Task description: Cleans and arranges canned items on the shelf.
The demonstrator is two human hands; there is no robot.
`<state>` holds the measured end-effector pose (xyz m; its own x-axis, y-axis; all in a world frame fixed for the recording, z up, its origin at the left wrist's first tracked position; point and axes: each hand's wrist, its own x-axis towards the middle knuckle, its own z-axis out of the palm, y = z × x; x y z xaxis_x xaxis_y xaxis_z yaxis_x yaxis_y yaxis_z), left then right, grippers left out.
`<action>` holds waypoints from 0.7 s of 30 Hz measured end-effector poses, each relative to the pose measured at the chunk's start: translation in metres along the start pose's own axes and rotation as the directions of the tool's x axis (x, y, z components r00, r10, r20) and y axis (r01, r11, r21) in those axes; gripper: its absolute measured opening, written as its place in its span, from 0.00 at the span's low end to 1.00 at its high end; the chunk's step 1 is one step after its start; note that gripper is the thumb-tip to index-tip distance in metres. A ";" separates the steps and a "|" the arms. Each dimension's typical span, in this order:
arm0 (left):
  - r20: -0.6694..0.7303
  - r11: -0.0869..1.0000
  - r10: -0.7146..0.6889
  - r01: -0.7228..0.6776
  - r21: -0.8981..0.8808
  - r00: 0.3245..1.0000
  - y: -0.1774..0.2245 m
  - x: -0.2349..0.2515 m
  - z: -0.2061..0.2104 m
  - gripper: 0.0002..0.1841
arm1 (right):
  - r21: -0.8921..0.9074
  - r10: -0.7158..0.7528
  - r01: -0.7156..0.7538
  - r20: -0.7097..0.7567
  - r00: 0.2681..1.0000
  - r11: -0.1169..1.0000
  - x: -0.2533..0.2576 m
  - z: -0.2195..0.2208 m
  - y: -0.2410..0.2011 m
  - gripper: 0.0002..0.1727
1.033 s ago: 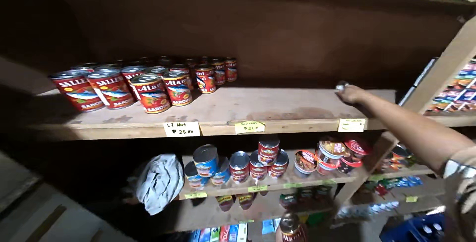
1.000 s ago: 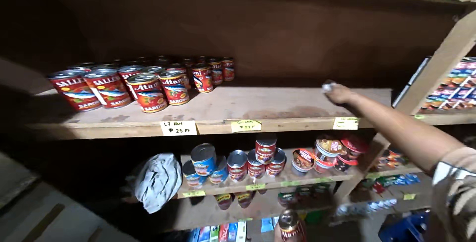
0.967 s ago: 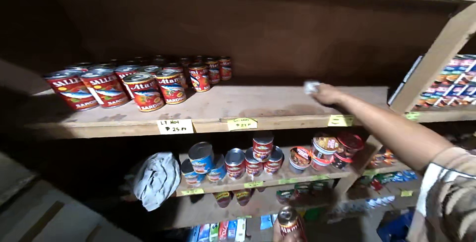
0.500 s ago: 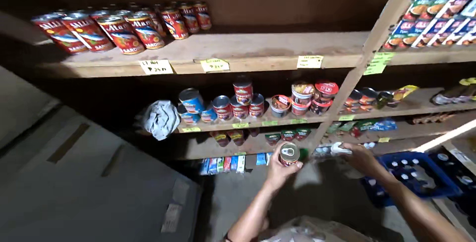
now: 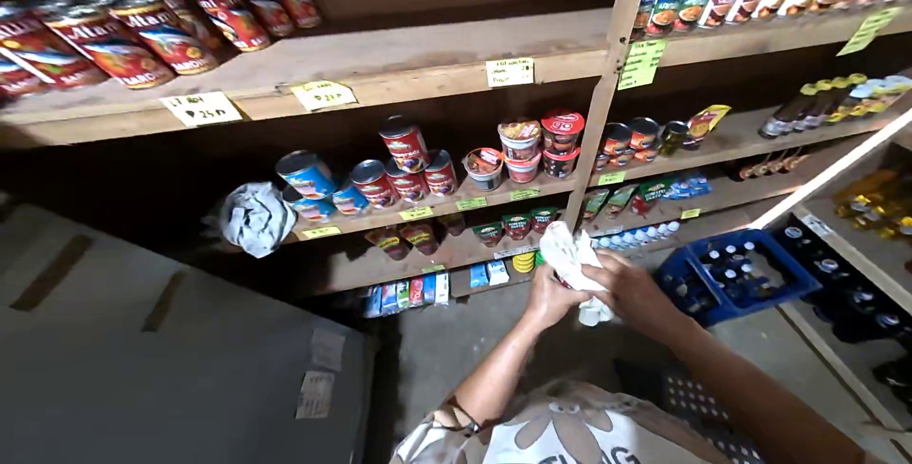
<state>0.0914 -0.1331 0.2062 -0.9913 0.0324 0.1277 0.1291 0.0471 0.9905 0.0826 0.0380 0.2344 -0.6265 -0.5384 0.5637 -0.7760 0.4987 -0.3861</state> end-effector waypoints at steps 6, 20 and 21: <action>0.051 0.995 0.057 -0.061 0.082 0.997 0.010 0.016 -0.006 0.31 | -0.206 0.098 -0.087 0.045 0.994 0.975 0.016 -0.010 0.004 0.25; -0.084 0.591 -0.340 0.144 -0.794 0.937 0.024 0.071 -0.029 0.15 | 0.422 0.376 -0.224 -0.322 0.869 0.879 0.074 -0.005 0.026 0.19; -0.063 0.520 -0.354 0.141 -0.842 0.933 0.031 0.074 -0.028 0.17 | 0.379 0.308 -0.185 -0.296 0.904 0.907 0.075 0.012 0.021 0.21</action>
<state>0.0217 -0.1572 0.2481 -0.9723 -0.0494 -0.2284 -0.0941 -0.8118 0.5762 0.0188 0.0001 0.2601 -0.7837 -0.1327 0.6068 -0.6158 0.2943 -0.7309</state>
